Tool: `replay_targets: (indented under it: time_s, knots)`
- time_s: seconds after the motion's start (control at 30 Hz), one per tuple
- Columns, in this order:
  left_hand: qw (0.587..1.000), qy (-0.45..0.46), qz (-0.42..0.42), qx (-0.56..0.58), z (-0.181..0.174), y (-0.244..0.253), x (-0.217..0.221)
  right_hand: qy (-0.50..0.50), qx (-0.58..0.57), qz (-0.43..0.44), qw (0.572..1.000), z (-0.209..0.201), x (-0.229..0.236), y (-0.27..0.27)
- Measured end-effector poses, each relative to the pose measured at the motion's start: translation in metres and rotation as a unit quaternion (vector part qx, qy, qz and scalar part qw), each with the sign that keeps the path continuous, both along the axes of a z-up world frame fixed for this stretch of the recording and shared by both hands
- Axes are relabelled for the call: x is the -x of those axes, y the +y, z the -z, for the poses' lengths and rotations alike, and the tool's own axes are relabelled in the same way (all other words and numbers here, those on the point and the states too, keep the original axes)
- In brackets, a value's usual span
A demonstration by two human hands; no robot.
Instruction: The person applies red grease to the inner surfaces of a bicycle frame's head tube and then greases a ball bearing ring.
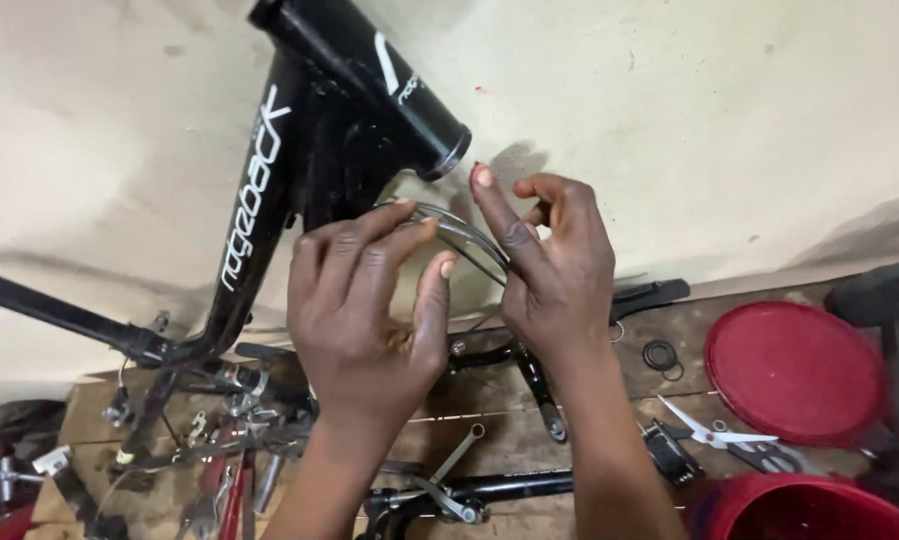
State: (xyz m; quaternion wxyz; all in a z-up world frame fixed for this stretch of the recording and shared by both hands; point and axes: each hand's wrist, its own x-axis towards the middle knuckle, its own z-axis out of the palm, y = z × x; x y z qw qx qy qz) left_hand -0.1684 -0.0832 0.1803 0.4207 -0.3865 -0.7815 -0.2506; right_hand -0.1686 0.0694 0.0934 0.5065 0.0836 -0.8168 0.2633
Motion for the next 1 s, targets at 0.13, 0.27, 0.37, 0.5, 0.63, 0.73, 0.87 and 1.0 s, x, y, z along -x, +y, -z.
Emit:
replay_targets:
  time_s: [0.13,0.27,0.37,0.5,0.63,0.73,0.87,1.0]
  knots:
    - [0.995,0.001,-0.030,0.098,-0.002,-0.003,0.006,-0.028,-0.033,0.036,0.998,0.012,0.010,0.005]
    - [0.989,0.011,-0.038,0.140,-0.011,-0.004,0.015,-0.018,-0.028,0.034,0.999,0.010,0.014,0.004]
    - [0.988,0.003,-0.021,0.151,-0.007,-0.006,0.022,-0.013,-0.043,0.021,0.999,0.010,0.017,0.010]
    - [0.993,-0.032,0.016,0.117,-0.007,-0.006,0.024,-0.002,-0.080,0.004,0.997,0.007,0.019,0.015]
    - [0.991,-0.032,0.011,0.126,-0.007,-0.006,0.025,0.000,-0.070,0.008,0.998,0.013,0.026,0.016]
    - [0.991,-0.040,0.015,0.129,-0.007,-0.006,0.024,-0.002,-0.078,0.012,0.997,0.008,0.028,0.014]
    - [0.992,-0.039,0.026,0.120,-0.007,-0.008,0.026,-0.038,0.012,-0.036,0.999,-0.003,0.031,0.014]
    - [0.993,-0.044,0.041,0.104,-0.010,-0.007,0.024,0.025,-0.136,0.041,0.989,-0.010,0.041,0.023]
